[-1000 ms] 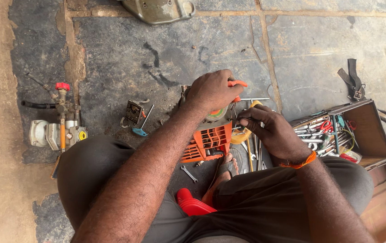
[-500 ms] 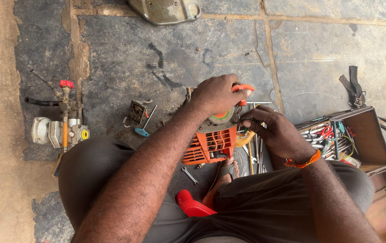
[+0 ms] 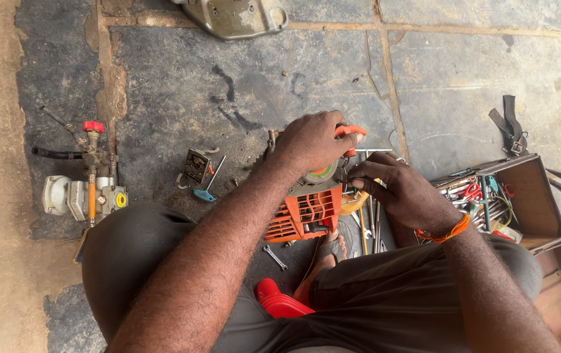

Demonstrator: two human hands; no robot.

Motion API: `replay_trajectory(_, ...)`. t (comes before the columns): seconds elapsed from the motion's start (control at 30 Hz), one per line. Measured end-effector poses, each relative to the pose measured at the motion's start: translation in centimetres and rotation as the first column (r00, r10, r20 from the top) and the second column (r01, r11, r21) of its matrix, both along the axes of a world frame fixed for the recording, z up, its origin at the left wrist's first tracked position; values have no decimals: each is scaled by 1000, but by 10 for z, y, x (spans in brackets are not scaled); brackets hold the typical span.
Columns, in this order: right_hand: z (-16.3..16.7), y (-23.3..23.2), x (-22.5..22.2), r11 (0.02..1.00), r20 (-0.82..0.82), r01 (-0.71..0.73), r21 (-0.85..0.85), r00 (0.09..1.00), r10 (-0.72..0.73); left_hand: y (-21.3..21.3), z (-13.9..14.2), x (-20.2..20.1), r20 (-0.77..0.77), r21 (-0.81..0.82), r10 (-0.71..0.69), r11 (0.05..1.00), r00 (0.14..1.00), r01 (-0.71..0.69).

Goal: The person sits on the floor and uses a T-handle wrench to tighten a bolt on the top of a small orange engine. The person holds the engine steady with the left hand while turning the wrench with the right hand.

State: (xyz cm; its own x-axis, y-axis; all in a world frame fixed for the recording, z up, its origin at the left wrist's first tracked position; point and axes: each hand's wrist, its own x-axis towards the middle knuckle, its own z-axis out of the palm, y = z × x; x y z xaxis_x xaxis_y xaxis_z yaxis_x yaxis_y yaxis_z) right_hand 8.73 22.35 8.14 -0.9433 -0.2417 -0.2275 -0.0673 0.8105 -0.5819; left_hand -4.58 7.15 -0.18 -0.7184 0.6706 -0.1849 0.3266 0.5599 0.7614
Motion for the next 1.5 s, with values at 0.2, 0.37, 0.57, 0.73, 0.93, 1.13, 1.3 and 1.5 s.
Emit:
replay_trajectory(0.2, 1, 3, -6, 994, -66, -107, 31, 992, 109, -1, 1, 1, 1, 26, 4, 1000, 1000, -4)
replay_trajectory(0.37, 5, 6, -15, 991, 11, -121, 61, 993, 121, 0, 0, 0, -29, 3, 0, 1000, 1000, 0)
replay_trajectory(0.57, 6, 11, -23, 956, 13, -213, 201, 977, 214, 0, 1, -1, -25, 2, 6, 1000, 1000, -6)
replay_trajectory(0.73, -5, 14, -23, 952, 24, -239, 192, 971, 239, -1, 5, 1, -6, 25, -1, 1000, 1000, 1)
replay_trajectory(0.93, -7, 20, -12, 992, -23, -124, 2, 992, 124, -4, 8, 3, -36, 49, 20, 999, 999, -18)
replay_trajectory(1.13, -13, 18, -11, 999, 92, 32, -26, 995, -30, -4, 6, 4, -44, 43, -2, 999, 999, 4)
replay_trajectory(1.3, -14, 19, -14, 996, 14, -66, -57, 998, 67, -4, 6, 3, -18, 15, -1, 1000, 1000, 1)
replay_trajectory(1.5, -15, 18, -17, 992, 1, -118, -36, 993, 118, -3, 4, 3, -67, 56, -5, 998, 998, 9)
